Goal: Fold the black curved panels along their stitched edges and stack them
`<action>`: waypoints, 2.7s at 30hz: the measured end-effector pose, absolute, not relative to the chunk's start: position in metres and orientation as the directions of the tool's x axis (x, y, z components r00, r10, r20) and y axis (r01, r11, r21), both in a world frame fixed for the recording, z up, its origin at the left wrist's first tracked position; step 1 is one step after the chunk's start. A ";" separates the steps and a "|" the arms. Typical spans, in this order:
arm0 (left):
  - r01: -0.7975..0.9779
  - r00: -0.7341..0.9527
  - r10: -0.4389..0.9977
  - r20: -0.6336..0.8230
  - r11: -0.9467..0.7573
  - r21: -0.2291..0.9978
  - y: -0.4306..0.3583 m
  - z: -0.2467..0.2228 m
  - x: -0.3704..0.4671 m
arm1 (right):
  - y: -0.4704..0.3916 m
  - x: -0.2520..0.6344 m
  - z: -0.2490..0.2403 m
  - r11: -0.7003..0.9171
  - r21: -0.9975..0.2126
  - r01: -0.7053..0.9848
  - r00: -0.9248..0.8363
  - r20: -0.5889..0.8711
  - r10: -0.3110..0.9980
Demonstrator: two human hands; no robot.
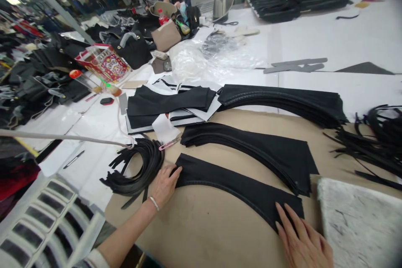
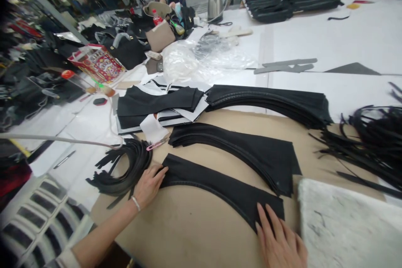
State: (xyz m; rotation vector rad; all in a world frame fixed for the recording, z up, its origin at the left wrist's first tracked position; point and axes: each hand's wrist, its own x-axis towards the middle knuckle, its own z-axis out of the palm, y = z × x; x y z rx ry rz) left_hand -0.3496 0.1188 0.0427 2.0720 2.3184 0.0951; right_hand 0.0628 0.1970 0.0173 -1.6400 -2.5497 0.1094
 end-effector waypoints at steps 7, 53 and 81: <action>0.992 -0.086 0.994 0.066 0.080 0.099 0.131 0.034 -0.346 | 0.199 0.062 0.017 0.418 -0.098 0.903 -0.417 0.031 0.908; 0.844 0.282 0.956 0.078 -0.286 0.453 0.319 0.068 -0.122 | 0.394 0.017 0.107 0.564 -0.019 0.826 -0.543 -0.297 0.785; 0.283 -0.068 0.987 -0.148 0.161 0.945 0.328 0.054 -0.142 | 0.426 -0.007 0.234 0.552 0.195 0.811 -0.576 0.099 0.811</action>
